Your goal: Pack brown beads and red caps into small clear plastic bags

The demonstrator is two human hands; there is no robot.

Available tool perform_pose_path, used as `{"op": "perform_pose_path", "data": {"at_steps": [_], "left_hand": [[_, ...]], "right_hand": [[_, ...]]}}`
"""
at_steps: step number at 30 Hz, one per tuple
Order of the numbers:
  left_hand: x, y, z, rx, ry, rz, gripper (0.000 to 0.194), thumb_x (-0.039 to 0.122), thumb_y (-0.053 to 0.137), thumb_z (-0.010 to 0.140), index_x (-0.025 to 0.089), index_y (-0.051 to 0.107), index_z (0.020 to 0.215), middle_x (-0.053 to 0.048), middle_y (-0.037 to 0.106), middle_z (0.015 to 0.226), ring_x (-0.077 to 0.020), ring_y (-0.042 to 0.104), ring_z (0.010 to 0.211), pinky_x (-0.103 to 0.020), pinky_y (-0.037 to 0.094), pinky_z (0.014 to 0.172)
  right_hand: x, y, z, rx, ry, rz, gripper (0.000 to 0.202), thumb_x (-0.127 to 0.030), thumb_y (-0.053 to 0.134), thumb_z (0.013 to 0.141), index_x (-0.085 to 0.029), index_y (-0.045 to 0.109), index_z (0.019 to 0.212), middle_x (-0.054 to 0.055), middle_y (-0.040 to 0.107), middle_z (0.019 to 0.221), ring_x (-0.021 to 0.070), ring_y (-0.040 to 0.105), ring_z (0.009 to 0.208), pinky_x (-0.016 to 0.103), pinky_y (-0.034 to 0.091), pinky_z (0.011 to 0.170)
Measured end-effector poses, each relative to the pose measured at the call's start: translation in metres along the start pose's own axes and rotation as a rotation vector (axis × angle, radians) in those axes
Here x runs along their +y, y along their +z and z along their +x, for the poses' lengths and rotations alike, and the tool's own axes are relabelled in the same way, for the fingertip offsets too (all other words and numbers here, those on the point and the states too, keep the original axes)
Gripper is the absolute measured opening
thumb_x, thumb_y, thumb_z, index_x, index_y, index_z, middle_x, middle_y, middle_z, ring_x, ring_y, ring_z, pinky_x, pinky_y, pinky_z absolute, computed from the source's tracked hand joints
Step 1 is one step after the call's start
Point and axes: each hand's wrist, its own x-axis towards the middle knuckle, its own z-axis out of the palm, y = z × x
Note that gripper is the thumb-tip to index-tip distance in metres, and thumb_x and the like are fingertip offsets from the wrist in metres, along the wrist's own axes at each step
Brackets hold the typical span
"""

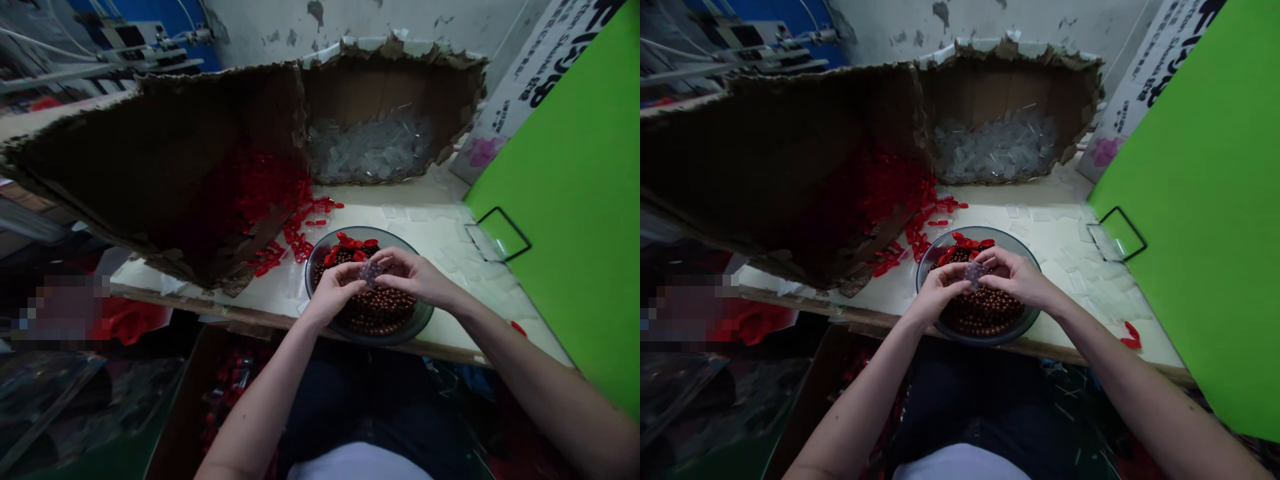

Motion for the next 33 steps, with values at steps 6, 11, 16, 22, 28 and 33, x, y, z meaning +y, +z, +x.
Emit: {"op": "perform_pose_path", "data": {"at_steps": [6, 11, 16, 22, 28, 33], "left_hand": [[-0.002, -0.006, 0.0, -0.053, -0.028, -0.121, 0.04, 0.017, 0.074, 0.066, 0.017, 0.068, 0.106, -0.005, 0.071, 0.097, -0.0149, 0.065, 0.082, -0.028, 0.052, 0.078], [-0.003, -0.008, 0.001, -0.055, -0.015, -0.175, 0.038, 0.014, 0.074, 0.065, 0.017, 0.069, 0.103, -0.004, 0.071, 0.095, -0.0141, 0.065, 0.08, -0.028, 0.051, 0.077], [-0.001, -0.007, 0.002, -0.001, -0.034, -0.221, 0.041, 0.016, 0.075, 0.063, 0.015, 0.068, 0.104, -0.006, 0.071, 0.094, -0.016, 0.066, 0.079, -0.03, 0.052, 0.077], [-0.002, -0.008, 0.002, 0.023, -0.038, -0.232, 0.043, 0.019, 0.077, 0.062, 0.015, 0.067, 0.104, -0.006, 0.07, 0.096, -0.0169, 0.066, 0.079, -0.031, 0.051, 0.076], [-0.001, -0.008, 0.003, 0.076, -0.004, -0.299, 0.034, 0.022, 0.076, 0.065, 0.015, 0.065, 0.097, -0.004, 0.068, 0.094, -0.014, 0.066, 0.077, -0.028, 0.052, 0.074], [-0.001, -0.007, 0.004, 0.162, 0.025, -0.32, 0.029, 0.032, 0.074, 0.07, 0.015, 0.057, 0.087, -0.002, 0.066, 0.089, -0.0143, 0.067, 0.074, -0.028, 0.052, 0.07]], "right_hand": [[-0.011, -0.01, 0.007, -0.078, 0.035, -0.018, 0.032, -0.031, 0.067, 0.078, -0.02, 0.061, 0.108, 0.005, 0.069, 0.101, 0.0176, 0.065, 0.092, 0.034, 0.052, 0.084], [-0.014, -0.013, 0.013, -0.026, 0.042, 0.015, 0.035, -0.034, 0.067, 0.078, -0.02, 0.064, 0.11, 0.005, 0.07, 0.103, 0.0186, 0.066, 0.093, 0.036, 0.052, 0.086], [0.019, -0.019, 0.027, 0.171, 0.066, -0.223, 0.028, -0.036, 0.062, 0.08, -0.021, 0.067, 0.103, 0.005, 0.071, 0.101, 0.02, 0.067, 0.087, 0.036, 0.051, 0.083], [0.049, 0.007, 0.043, 0.051, 0.141, -0.716, 0.027, -0.035, 0.063, 0.078, -0.021, 0.064, 0.101, 0.006, 0.072, 0.091, 0.0242, 0.066, 0.084, 0.031, 0.046, 0.071], [0.051, 0.008, 0.044, 0.115, 0.16, -0.634, 0.02, -0.029, 0.063, 0.075, -0.021, 0.058, 0.093, 0.002, 0.067, 0.077, 0.0201, 0.064, 0.073, 0.029, 0.045, 0.067], [0.038, -0.007, 0.028, 0.176, 0.205, -0.024, 0.026, -0.029, 0.065, 0.073, -0.021, 0.054, 0.095, 0.0, 0.064, 0.083, 0.0165, 0.064, 0.075, 0.029, 0.049, 0.069]]}}
